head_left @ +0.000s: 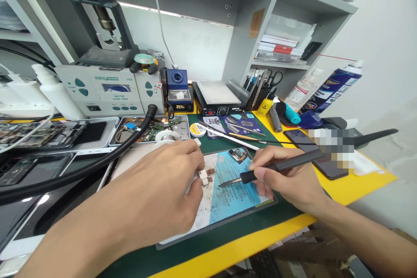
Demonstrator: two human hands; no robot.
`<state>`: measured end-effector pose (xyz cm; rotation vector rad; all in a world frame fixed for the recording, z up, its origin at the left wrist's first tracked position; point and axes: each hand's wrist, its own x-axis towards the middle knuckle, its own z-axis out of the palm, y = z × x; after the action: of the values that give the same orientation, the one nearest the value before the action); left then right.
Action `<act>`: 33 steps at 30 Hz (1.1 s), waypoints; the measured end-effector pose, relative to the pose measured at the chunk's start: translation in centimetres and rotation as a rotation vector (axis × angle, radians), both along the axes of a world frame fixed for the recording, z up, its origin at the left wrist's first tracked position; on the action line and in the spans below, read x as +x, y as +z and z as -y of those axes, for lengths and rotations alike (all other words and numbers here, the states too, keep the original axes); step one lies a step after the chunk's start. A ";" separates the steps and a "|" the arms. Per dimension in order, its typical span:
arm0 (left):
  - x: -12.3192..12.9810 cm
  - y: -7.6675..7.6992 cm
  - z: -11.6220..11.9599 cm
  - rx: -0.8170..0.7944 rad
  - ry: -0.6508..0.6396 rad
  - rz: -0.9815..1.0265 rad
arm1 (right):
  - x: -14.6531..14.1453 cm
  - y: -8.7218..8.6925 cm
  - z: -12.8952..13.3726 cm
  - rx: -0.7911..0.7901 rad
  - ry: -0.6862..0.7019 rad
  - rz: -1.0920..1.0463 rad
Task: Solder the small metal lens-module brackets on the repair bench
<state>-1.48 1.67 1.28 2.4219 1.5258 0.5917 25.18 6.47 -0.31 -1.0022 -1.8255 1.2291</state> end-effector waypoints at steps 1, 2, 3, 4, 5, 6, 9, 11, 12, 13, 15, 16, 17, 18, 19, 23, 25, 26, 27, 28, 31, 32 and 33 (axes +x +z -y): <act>0.0 0.0 0.0 -0.001 0.001 0.000 | 0.0 0.0 0.0 -0.006 0.004 -0.002; 0.0 0.0 0.0 -0.004 0.003 -0.003 | 0.0 0.0 0.0 -0.013 0.003 -0.007; -0.1 0.0 0.0 -0.007 0.003 -0.009 | -0.1 0.0 0.0 -0.021 -0.002 -0.013; -0.1 0.1 0.0 -0.010 0.004 -0.014 | -0.1 0.1 0.0 -0.028 -0.010 -0.018; -0.1 0.1 0.1 -0.011 0.002 -0.017 | -0.1 0.1 0.0 -0.033 -0.018 -0.020; -0.1 0.1 0.1 -0.011 0.000 -0.019 | -0.2 0.1 0.1 -0.033 -0.027 -0.022; 0.0 0.2 0.1 -0.013 0.003 -0.025 | -0.3 0.1 0.0 -0.028 -0.020 -0.023; 0.0 0.2 0.1 -0.017 0.006 -0.036 | -0.4 0.1 0.0 -0.033 -0.021 -0.030; 0.0 0.2 0.1 -0.016 0.007 -0.041 | -0.4 0.1 -0.1 -0.041 -0.028 -0.031; 0.0 0.2 0.0 -0.013 0.006 -0.043 | -0.5 0.1 -0.1 -0.048 -0.040 -0.032; 0.0 0.2 0.0 -0.007 0.001 -0.043 | -0.5 0.2 -0.1 -0.053 -0.056 -0.029; 0.0 0.2 0.0 -0.006 -0.001 -0.042 | -0.5 0.2 -0.1 -0.052 -0.052 -0.025; 0.0 0.2 0.0 -0.008 -0.002 -0.040 | -0.5 0.3 -0.2 -0.051 -0.043 -0.021; 0.0 0.2 0.0 -0.011 -0.002 -0.035 | -0.4 0.3 -0.2 -0.049 -0.033 -0.020; 0.0 0.2 0.0 -0.014 0.000 -0.029 | -0.4 0.3 -0.2 -0.050 -0.022 -0.019; 0.0 0.2 0.0 -0.005 0.002 -0.010 | -0.2 -0.1 -0.3 -0.092 -0.024 -0.077; 0.0 0.1 0.0 0.001 -0.001 -0.017 | -0.2 -0.3 -0.5 -0.130 -0.035 -0.131; 0.0 0.1 0.0 0.004 -0.003 -0.021 | -0.3 -0.3 -0.6 -0.150 -0.040 -0.152; 0.0 0.1 -0.1 0.005 -0.004 -0.025 | -0.4 -0.2 -0.7 -0.177 -0.043 -0.165; 0.0 0.1 -0.1 0.005 -0.005 -0.028 | -0.6 -0.1 -0.8 -0.208 -0.049 -0.177; -0.1 0.1 -0.1 -0.007 -0.003 -0.035 | -0.8 0.7 -1.1 -0.345 -0.060 -0.222; -0.1 0.1 -0.1 -0.011 -0.004 -0.034 | -0.7 1.1 -1.3 -0.394 -0.062 -0.240; -0.1 0.1 -0.1 -0.015 -0.006 -0.033 | -0.6 1.4 -1.4 -0.442 -0.061 -0.257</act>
<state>-1.60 1.81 1.39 2.4351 1.5300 0.5401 24.54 7.88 1.13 -1.0638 -1.3460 1.6811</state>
